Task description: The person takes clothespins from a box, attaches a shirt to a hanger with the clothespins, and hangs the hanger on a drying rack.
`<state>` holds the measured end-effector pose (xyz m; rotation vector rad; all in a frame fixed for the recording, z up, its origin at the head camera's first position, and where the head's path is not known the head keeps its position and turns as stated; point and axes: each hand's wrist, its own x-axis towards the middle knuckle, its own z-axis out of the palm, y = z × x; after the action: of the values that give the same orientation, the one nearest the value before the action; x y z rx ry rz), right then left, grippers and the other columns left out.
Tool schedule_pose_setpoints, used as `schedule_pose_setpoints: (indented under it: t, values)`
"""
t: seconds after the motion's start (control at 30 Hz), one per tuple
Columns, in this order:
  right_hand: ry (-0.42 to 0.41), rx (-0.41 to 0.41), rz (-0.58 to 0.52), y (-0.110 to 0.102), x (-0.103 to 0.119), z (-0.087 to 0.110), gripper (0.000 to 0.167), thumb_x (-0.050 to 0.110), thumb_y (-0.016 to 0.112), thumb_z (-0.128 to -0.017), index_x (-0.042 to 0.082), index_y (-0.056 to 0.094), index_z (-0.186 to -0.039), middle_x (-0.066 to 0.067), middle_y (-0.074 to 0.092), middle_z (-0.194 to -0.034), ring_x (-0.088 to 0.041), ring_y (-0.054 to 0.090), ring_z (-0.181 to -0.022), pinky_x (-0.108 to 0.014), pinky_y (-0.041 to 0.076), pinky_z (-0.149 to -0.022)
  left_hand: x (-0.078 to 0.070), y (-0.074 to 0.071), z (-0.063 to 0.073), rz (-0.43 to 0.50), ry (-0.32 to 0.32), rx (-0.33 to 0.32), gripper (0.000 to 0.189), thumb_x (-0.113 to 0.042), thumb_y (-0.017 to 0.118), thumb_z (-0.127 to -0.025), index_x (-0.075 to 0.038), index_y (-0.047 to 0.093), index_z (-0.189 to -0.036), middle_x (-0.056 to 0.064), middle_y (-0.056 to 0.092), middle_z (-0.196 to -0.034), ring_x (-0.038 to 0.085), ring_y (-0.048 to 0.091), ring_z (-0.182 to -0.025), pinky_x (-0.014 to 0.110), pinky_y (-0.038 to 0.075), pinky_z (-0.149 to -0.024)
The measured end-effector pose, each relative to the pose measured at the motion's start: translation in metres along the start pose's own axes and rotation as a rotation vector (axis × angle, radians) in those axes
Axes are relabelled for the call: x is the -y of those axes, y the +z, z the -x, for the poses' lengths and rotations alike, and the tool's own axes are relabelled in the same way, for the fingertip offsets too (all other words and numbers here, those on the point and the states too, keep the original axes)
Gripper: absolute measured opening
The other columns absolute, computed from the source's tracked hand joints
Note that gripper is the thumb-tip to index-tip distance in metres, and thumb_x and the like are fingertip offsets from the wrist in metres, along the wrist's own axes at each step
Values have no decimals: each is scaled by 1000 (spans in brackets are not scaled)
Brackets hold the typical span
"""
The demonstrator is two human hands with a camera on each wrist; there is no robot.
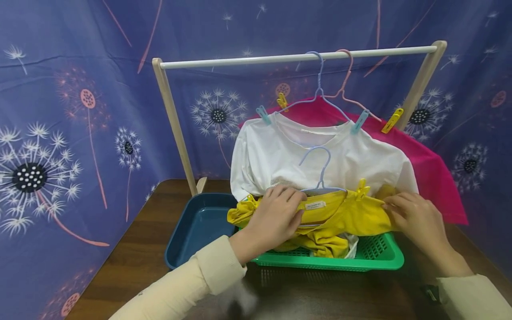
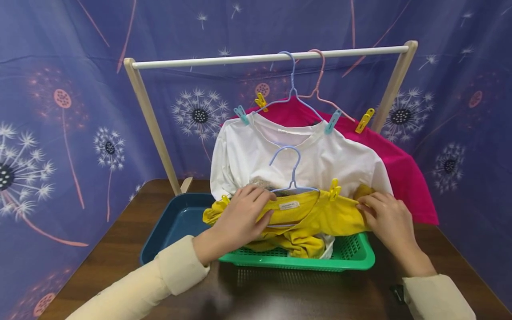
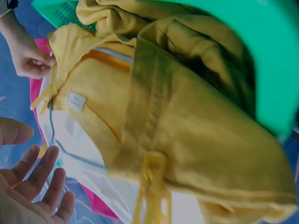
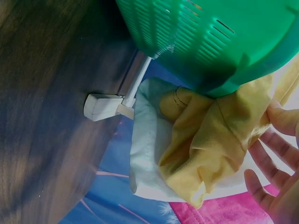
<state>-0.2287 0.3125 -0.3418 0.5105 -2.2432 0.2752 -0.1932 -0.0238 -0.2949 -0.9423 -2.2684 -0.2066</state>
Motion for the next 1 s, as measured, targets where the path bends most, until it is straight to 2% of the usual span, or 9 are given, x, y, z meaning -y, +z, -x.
schedule_pose_setpoints:
  t: [0.23, 0.57, 0.77, 1.0]
  values:
    - [-10, -7, 2, 0, 0, 0, 21, 6, 75, -63, 7, 69, -84, -10, 65, -78, -29, 56, -72, -43, 40, -58, 21, -14, 18, 51, -82, -26, 23, -21, 57, -88, -13, 57, -109, -2, 60, -105, 18, 51, -102, 33, 41, -88]
    - [-4, 1, 1, -1, 1, 0, 21, 6, 75, -63, 7, 69, -83, -9, 65, -78, -29, 55, -71, -42, 40, -57, 45, -27, 43, 66, -200, -63, 31, -23, 58, -88, -9, 54, -116, 4, 59, -110, 21, 51, -100, 35, 41, -82]
    - [8, 7, 0, -2, 2, 1, 22, 5, 75, -63, 8, 69, -84, -10, 66, -80, -29, 55, -73, -42, 39, -57, 58, -29, 59, 47, -284, -33, 31, -24, 58, -88, -10, 54, -115, 4, 60, -111, 23, 51, -100, 38, 41, -84]
    - [20, 11, -6, -2, 3, 1, 21, 6, 75, -64, 8, 68, -84, -11, 65, -80, -30, 55, -73, -42, 38, -57, 64, -20, 78, 22, -340, 43, 30, -25, 59, -88, -11, 55, -114, 4, 61, -107, 23, 52, -98, 40, 42, -81]
